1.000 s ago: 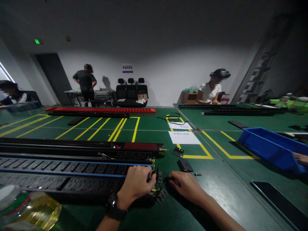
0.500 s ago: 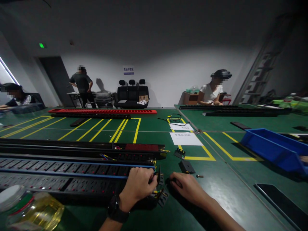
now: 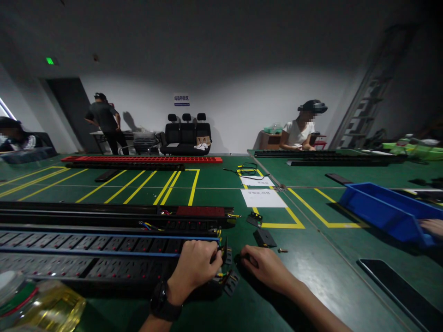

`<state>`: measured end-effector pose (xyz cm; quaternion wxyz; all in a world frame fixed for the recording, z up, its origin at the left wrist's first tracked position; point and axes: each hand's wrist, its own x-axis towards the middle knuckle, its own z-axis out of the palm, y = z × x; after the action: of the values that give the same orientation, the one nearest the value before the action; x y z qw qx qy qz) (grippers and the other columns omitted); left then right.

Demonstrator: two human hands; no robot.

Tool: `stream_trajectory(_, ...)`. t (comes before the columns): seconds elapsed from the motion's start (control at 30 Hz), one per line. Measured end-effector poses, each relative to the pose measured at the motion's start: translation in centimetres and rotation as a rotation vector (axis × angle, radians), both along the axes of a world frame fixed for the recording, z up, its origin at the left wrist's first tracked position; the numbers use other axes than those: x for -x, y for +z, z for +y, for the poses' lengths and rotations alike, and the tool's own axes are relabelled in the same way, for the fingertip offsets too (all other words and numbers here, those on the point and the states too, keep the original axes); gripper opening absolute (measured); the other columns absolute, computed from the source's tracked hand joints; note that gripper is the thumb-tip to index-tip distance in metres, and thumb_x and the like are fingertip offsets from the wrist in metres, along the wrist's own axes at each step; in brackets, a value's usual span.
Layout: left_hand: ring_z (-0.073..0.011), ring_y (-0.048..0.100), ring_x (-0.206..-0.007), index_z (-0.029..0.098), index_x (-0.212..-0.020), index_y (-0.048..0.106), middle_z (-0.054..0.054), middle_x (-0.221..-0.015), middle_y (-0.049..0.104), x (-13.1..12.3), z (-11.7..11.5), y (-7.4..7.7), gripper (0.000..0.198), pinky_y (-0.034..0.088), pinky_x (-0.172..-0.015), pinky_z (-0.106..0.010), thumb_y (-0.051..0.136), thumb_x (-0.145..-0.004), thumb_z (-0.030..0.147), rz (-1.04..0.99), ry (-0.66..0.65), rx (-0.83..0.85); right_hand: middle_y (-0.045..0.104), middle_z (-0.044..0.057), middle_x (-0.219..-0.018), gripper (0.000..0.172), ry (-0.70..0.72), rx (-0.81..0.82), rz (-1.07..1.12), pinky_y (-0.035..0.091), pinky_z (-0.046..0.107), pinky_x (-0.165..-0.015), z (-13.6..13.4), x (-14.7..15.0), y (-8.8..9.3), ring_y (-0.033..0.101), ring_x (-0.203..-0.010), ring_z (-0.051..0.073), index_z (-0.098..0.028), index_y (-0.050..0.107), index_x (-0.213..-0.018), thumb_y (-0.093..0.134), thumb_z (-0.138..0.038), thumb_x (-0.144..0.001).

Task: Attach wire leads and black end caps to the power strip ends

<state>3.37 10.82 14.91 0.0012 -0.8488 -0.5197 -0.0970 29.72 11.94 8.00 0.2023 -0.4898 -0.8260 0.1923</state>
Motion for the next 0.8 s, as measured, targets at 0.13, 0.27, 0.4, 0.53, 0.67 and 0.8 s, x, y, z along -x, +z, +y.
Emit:
stream_trajectory(0.13,-0.0264,0.073,-0.077,0.021,-0.085,0.071,-0.007,-0.081,0.076,-0.04,-0.03,0.11,0.022,0.032,-0.062,-0.035,0.059,-0.103,0.027,0.006,0.006,0.009,0.068,-0.001,-0.074,0.013,0.004,-0.006,0.009,0.033,0.027,-0.064,0.05,-0.12,-0.26,0.06,-0.066,0.018,-0.024,0.07,-0.1,0.059,-0.018,-0.095)
stream_trajectory(0.27,-0.0265,0.074,-0.078,0.021,-0.086,0.071,-0.007,-0.082,0.077,-0.09,-0.12,0.29,0.023,0.033,-0.062,-0.035,0.058,-0.104,0.028,0.022,0.008,0.017,0.068,-0.001,-0.074,0.015,-0.003,0.011,-0.01,0.033,0.028,-0.064,0.05,-0.08,-0.1,0.061,-0.068,0.018,-0.024,0.071,-0.103,0.059,-0.019,-0.095)
stream_trajectory(0.4,-0.0268,0.074,-0.078,0.021,-0.087,0.071,-0.007,-0.083,0.077,-0.14,-0.21,0.4,0.023,0.034,-0.062,-0.035,0.057,-0.104,0.028,0.04,0.009,0.013,0.068,0.0,-0.075,0.014,-0.009,0.027,-0.017,0.032,0.028,-0.064,-0.1,0.06,0.4,0.06,-0.067,0.019,-0.023,0.07,-0.103,0.058,-0.02,-0.095)
stream_trajectory(0.53,-0.027,0.075,-0.079,0.021,-0.087,0.071,-0.008,-0.083,0.077,-0.14,-0.19,0.28,0.024,0.035,-0.062,-0.034,0.056,-0.104,0.028,0.045,0.011,0.011,0.068,-0.001,-0.075,0.014,-0.005,0.033,-0.022,0.031,0.028,-0.063,-0.09,0.09,0.5,0.06,-0.066,0.018,-0.023,0.07,-0.102,0.058,-0.019,-0.095)
stream_trajectory(0.67,-0.0279,0.075,-0.079,0.021,-0.088,0.072,-0.009,-0.084,0.078,-0.17,-0.1,0.12,0.024,0.037,-0.063,-0.034,0.056,-0.105,0.028,0.049,0.017,0.011,0.068,0.0,-0.076,0.014,-0.008,0.024,-0.028,0.031,0.028,-0.064,0.02,0.1,0.34,0.061,-0.067,0.018,-0.023,0.07,-0.103,0.058,-0.019,-0.096)
stream_trajectory(0.8,-0.0287,0.075,-0.079,0.021,-0.088,0.073,-0.008,-0.083,0.077,-0.2,-0.07,0.05,0.025,0.037,-0.063,-0.035,0.056,-0.105,0.028,0.045,0.018,0.006,0.069,0.0,-0.077,0.015,-0.006,0.023,-0.032,0.032,0.028,-0.065,0.01,0.14,0.28,0.062,-0.069,0.019,-0.023,0.07,-0.104,0.057,-0.019,-0.095)
